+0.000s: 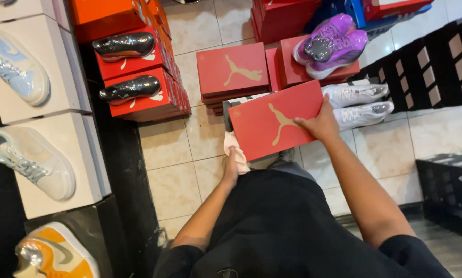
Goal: Cleaning shoes with a cloth and organizing shoe boxes in a warehouse
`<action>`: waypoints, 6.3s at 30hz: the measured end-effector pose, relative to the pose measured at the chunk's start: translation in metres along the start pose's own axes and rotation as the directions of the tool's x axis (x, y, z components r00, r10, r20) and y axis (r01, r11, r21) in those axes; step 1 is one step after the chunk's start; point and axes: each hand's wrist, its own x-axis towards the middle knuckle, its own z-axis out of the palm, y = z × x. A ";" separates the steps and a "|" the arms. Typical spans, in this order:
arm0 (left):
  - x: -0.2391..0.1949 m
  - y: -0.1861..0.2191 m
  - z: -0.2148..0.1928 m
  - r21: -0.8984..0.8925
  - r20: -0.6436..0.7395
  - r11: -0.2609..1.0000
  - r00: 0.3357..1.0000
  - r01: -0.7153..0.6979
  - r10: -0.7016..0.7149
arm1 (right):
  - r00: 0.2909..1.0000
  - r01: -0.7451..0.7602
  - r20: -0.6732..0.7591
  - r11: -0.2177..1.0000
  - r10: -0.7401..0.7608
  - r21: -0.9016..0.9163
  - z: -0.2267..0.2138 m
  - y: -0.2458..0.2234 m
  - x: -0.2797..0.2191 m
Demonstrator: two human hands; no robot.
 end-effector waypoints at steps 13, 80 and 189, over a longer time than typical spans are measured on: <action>0.028 0.049 0.062 0.035 -0.328 0.984 0.928 -0.173 0.174 | 0.989 0.041 0.139 0.999 -0.039 -0.013 -0.008 0.009 0.017; -0.187 0.108 0.084 0.448 0.353 0.661 0.798 -0.602 0.488 | 0.743 0.365 0.575 0.927 -0.342 0.080 -0.121 -0.038 -0.139; 0.101 -0.146 -0.428 -0.515 -0.492 0.852 0.846 -0.093 -0.205 | 0.646 -0.555 0.748 0.767 0.153 0.322 0.451 0.004 -0.100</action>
